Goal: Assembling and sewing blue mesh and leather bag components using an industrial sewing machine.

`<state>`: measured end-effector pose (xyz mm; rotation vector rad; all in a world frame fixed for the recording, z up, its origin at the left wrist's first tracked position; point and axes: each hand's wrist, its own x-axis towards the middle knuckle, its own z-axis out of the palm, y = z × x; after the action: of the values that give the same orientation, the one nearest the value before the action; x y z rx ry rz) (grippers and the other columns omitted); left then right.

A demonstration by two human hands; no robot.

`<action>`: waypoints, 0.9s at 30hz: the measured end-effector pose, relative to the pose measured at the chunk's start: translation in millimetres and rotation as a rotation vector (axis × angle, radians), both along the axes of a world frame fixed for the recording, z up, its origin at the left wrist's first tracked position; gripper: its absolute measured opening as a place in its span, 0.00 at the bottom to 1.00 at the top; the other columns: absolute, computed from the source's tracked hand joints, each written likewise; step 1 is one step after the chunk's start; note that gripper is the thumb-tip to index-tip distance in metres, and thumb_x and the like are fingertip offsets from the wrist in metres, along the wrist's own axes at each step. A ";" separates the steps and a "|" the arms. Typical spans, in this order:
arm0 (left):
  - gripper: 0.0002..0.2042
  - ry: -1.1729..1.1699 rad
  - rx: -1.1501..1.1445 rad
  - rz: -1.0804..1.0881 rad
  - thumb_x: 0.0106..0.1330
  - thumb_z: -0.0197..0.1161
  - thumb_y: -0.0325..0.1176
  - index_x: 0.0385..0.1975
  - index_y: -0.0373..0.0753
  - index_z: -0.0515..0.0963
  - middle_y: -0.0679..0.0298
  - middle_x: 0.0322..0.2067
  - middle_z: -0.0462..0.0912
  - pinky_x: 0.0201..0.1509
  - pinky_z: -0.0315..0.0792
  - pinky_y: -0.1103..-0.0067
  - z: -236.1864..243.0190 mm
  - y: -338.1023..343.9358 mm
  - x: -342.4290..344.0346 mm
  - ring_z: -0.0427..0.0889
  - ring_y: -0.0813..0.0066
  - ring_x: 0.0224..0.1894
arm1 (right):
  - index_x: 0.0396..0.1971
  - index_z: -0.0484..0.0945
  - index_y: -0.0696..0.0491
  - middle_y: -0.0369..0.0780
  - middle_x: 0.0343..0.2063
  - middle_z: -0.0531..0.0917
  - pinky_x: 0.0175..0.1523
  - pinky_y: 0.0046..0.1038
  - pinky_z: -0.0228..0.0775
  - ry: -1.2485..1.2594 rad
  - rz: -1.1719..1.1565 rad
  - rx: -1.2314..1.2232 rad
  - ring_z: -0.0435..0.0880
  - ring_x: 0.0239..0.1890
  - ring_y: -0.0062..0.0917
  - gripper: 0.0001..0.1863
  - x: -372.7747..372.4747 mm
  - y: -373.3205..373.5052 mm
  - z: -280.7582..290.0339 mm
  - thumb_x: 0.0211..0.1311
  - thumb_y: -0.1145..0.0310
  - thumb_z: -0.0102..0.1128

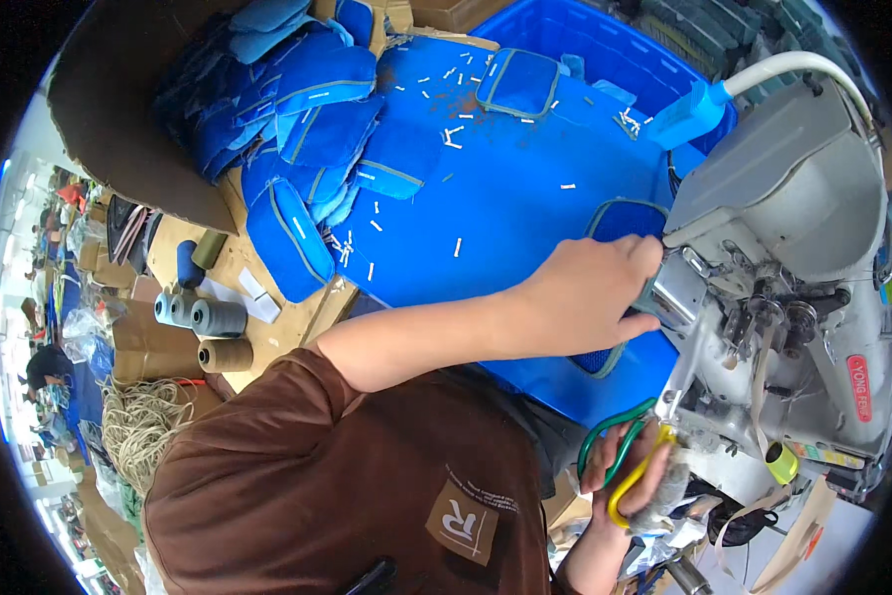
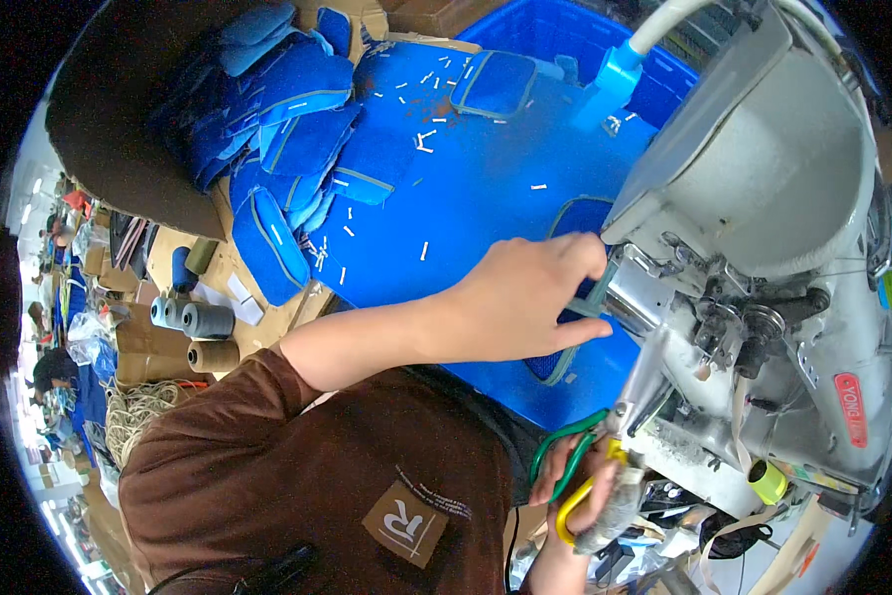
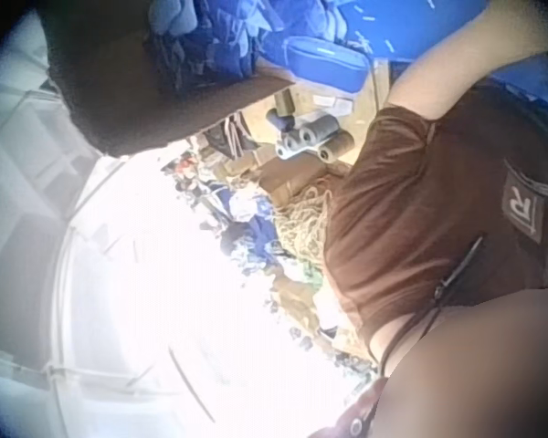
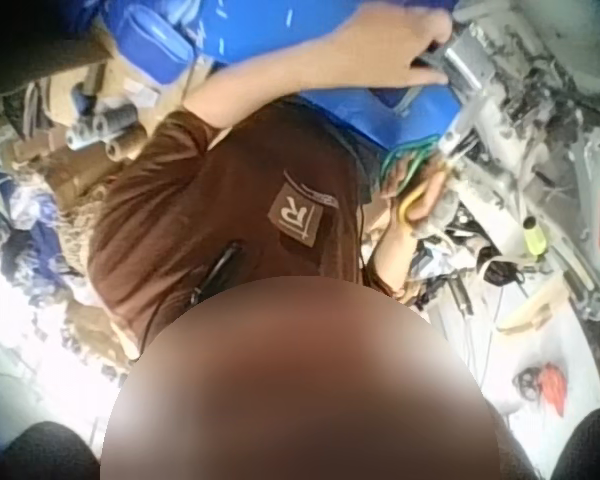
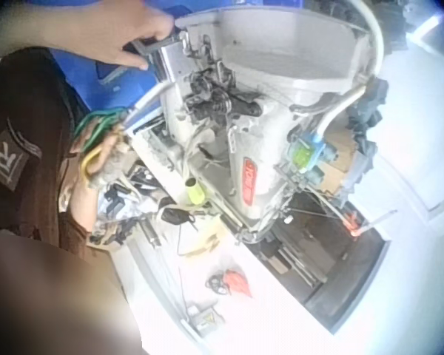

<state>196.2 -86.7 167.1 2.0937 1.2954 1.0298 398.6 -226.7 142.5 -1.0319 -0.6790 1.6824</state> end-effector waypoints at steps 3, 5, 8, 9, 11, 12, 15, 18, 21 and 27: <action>0.13 0.134 -0.014 -0.036 0.57 0.68 0.34 0.34 0.37 0.71 0.57 0.27 0.80 0.33 0.73 0.62 -3.5 4.2 -2.1 0.81 0.51 0.32 | 0.44 0.65 0.54 0.39 0.19 0.71 0.09 0.21 0.62 -0.183 0.103 0.057 0.67 0.09 0.22 0.25 18.4 1.3 -3.5 0.72 0.44 0.48; 0.11 0.056 -0.071 -0.092 0.56 0.67 0.31 0.34 0.37 0.71 0.56 0.28 0.82 0.34 0.73 0.63 -9.2 6.9 -5.7 0.82 0.52 0.33 | 0.44 0.67 0.59 0.39 0.18 0.72 0.10 0.21 0.62 -0.195 0.090 -0.051 0.67 0.09 0.21 0.28 27.4 8.4 5.7 0.66 0.46 0.60; 0.09 -0.011 -0.026 -0.130 0.56 0.65 0.26 0.35 0.37 0.73 0.55 0.28 0.83 0.36 0.74 0.63 -14.6 11.7 -8.7 0.83 0.53 0.35 | 0.38 0.67 0.58 0.36 0.18 0.72 0.10 0.18 0.61 -0.392 0.160 -0.086 0.68 0.10 0.19 0.31 45.1 22.2 17.3 0.57 0.43 0.67; 0.09 -0.013 -0.024 -0.127 0.56 0.65 0.26 0.35 0.37 0.73 0.55 0.28 0.83 0.36 0.74 0.63 -17.3 14.9 -9.8 0.83 0.53 0.35 | 0.36 0.67 0.57 0.36 0.17 0.71 0.11 0.17 0.60 -0.448 0.210 -0.074 0.68 0.11 0.18 0.32 47.6 28.9 23.9 0.54 0.42 0.70; 0.09 -0.071 -0.025 -0.124 0.56 0.63 0.22 0.35 0.38 0.73 0.57 0.30 0.83 0.38 0.75 0.64 -22.3 20.8 -12.4 0.84 0.54 0.36 | 0.31 0.65 0.55 0.35 0.17 0.70 0.11 0.16 0.59 -0.493 0.332 -0.098 0.68 0.13 0.15 0.34 51.7 46.3 36.4 0.47 0.42 0.75; 0.09 -0.059 -0.011 -0.081 0.56 0.62 0.21 0.35 0.39 0.73 0.58 0.32 0.84 0.38 0.75 0.64 -22.4 22.4 -13.4 0.84 0.55 0.37 | 0.30 0.66 0.55 0.35 0.17 0.71 0.11 0.16 0.59 -0.504 0.310 -0.098 0.68 0.13 0.15 0.33 52.2 50.9 38.0 0.47 0.43 0.75; 0.10 -0.081 0.069 -0.135 0.56 0.64 0.23 0.35 0.40 0.73 0.61 0.32 0.83 0.36 0.74 0.65 -29.4 31.5 -14.8 0.83 0.56 0.36 | 0.31 0.66 0.55 0.35 0.16 0.71 0.11 0.17 0.59 -0.535 0.344 -0.102 0.67 0.13 0.16 0.35 57.9 65.6 44.8 0.45 0.42 0.77; 0.10 0.031 0.063 -0.196 0.56 0.64 0.24 0.34 0.42 0.73 0.63 0.29 0.82 0.34 0.73 0.65 -26.1 32.5 -20.4 0.83 0.57 0.33 | 0.33 0.67 0.56 0.36 0.18 0.71 0.12 0.17 0.59 -0.542 0.407 -0.117 0.67 0.14 0.16 0.35 64.4 78.3 50.0 0.44 0.44 0.79; 0.09 -0.060 0.111 -0.198 0.56 0.65 0.25 0.33 0.44 0.72 0.64 0.27 0.80 0.31 0.71 0.65 -31.3 33.3 -18.3 0.82 0.57 0.30 | 0.35 0.68 0.56 0.35 0.20 0.72 0.12 0.17 0.59 -0.550 0.420 -0.118 0.68 0.15 0.16 0.33 67.9 86.2 54.4 0.46 0.48 0.79; 0.07 -0.001 0.180 -0.150 0.59 0.63 0.27 0.34 0.44 0.74 0.63 0.27 0.81 0.31 0.72 0.65 -37.2 44.2 -13.9 0.81 0.56 0.29 | 0.33 0.69 0.51 0.30 0.20 0.71 0.12 0.15 0.54 -0.871 0.462 -0.129 0.65 0.12 0.11 0.26 62.6 98.2 71.3 0.50 0.52 0.76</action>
<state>182.3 -42.5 129.9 2.2832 1.0601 1.1167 461.2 -128.5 213.8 -1.8312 -1.4676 1.6220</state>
